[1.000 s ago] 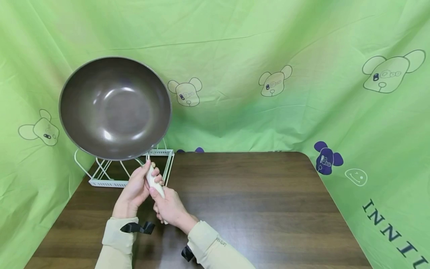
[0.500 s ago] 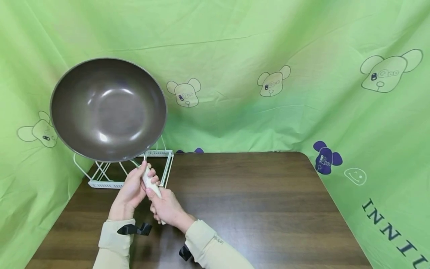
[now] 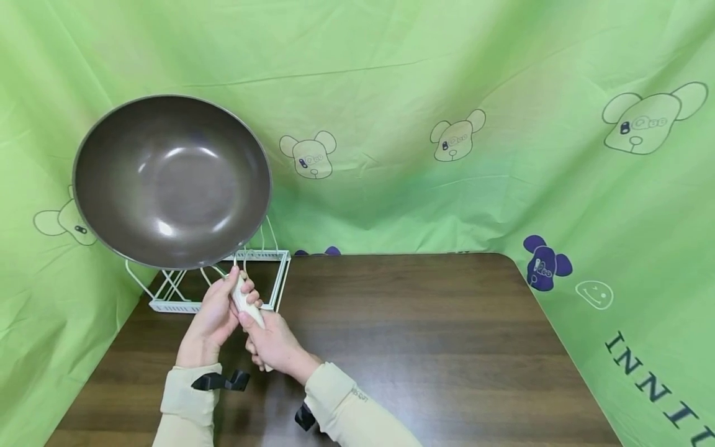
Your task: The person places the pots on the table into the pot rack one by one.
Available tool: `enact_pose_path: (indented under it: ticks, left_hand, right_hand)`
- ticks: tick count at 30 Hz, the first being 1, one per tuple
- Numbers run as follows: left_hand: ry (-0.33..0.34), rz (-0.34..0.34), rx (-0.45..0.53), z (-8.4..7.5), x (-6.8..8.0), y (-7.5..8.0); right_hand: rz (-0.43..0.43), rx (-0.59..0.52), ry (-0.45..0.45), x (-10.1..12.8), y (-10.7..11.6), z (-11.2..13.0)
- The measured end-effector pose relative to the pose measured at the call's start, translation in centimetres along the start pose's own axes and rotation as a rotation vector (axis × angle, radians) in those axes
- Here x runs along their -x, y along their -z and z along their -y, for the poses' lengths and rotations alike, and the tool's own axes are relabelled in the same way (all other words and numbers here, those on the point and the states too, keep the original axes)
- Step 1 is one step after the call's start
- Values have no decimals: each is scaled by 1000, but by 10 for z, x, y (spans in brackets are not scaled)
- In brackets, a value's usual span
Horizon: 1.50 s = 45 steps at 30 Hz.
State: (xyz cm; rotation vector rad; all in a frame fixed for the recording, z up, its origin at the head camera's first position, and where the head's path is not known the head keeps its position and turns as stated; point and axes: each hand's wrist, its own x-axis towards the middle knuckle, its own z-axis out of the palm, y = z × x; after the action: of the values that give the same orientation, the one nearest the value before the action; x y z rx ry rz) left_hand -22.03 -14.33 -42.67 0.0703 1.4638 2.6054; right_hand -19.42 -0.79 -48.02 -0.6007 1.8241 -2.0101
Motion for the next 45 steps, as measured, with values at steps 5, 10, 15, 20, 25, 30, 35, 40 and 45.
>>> enact_pose_path:
  ticks: [5, 10, 15, 20, 25, 30, 35, 40, 45]
  left_hand:
    - [-2, -20, -5, -2, 1, -1]
    - [-2, -38, -22, -3, 1, 1]
    - [4, -45, -42, -6, 2, 1]
    - [7, -64, -49, -9, 3, 0]
    - [9, -81, -53, -10, 5, -1]
    - [0, -87, -53, -11, 6, -2]
    - [-9, -98, -67, -11, 7, -1]
    - [-13, -110, -89, -13, 8, -2]
    - [-4, -131, -110, -14, 10, -2]
  right_hand:
    - [21, -26, -8, -2, 0, 0]
    - [27, -51, -16, -3, -2, -1]
    - [34, -49, -19, -4, -3, -2]
    - [47, -66, -20, -6, -3, 0]
    - [69, -65, -35, -6, -3, 1]
    - [79, -79, -34, -7, -4, 0]
    - [95, -91, -30, -8, -5, 0]
    - [100, -118, -40, -8, -7, 1]
    - [118, -150, -42, -7, -9, 3]
